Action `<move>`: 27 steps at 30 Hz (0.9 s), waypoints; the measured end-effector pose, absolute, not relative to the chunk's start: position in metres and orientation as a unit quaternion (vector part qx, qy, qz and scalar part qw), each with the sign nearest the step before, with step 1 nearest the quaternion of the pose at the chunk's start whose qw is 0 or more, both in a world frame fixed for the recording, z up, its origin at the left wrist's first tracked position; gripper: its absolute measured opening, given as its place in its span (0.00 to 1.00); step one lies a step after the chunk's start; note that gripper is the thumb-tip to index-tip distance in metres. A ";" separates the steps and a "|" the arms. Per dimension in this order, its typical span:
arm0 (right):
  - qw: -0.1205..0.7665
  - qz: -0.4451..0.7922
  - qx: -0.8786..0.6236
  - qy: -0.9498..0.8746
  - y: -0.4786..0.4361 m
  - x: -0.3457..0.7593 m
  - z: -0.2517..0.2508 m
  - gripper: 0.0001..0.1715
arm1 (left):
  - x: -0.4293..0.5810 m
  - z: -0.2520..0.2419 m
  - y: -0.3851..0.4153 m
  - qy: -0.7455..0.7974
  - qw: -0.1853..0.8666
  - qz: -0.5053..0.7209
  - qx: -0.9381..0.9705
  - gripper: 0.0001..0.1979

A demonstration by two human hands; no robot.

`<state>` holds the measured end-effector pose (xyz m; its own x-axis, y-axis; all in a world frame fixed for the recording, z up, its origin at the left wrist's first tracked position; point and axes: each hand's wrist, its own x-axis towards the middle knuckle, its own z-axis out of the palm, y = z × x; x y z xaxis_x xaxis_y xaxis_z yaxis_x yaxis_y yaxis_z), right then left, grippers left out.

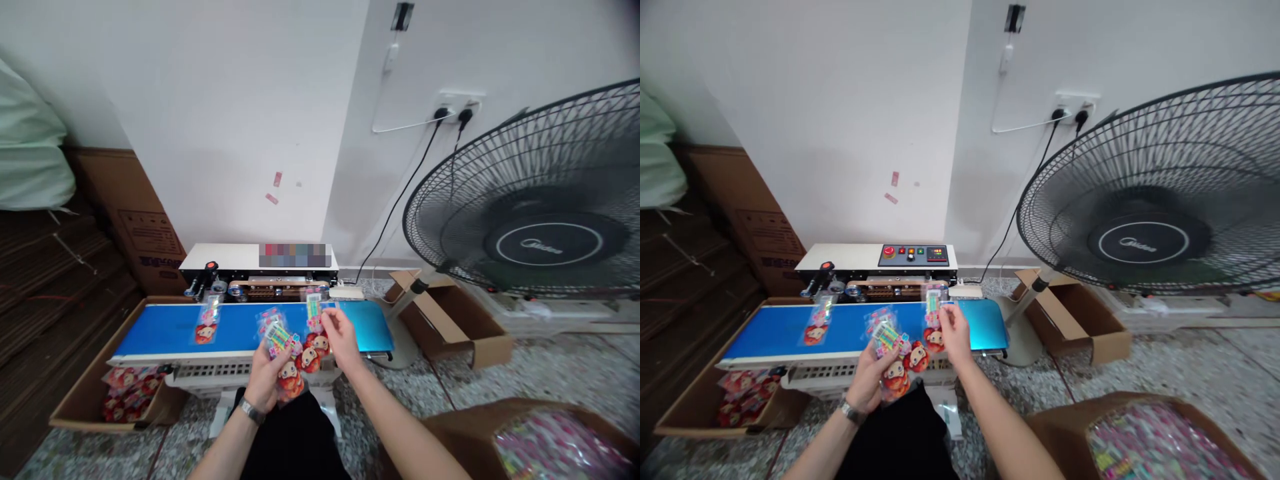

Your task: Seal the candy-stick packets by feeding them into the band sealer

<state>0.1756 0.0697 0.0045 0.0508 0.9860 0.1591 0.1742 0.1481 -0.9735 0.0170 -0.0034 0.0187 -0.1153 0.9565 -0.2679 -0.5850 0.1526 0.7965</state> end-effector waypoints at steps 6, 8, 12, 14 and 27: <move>0.407 0.234 -0.718 -0.514 0.112 0.236 -0.027 0.16 | 0.009 0.019 -0.007 0.442 0.639 0.598 0.194 0.30; 0.364 0.202 -0.749 -0.516 0.122 0.245 -0.032 0.15 | 0.009 0.021 -0.008 0.440 0.645 0.595 0.191 0.31; 0.326 0.205 -0.748 -0.541 0.137 0.234 -0.032 0.11 | 0.012 0.027 -0.008 0.438 0.651 0.589 0.190 0.34; 0.319 0.212 -0.735 -0.559 0.137 0.222 -0.028 0.10 | 0.013 0.028 -0.006 0.435 0.652 0.589 0.196 0.34; 0.338 0.430 -0.421 -0.724 0.051 0.167 0.018 0.21 | 0.022 0.023 0.000 0.406 0.652 0.608 0.201 0.20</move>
<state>0.1666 0.0507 0.0182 -0.4176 0.8997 0.1269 0.3185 0.2758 -0.9069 0.0220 -0.0003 0.0233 -0.0691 0.9559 -0.2853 -0.6302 0.1799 0.7553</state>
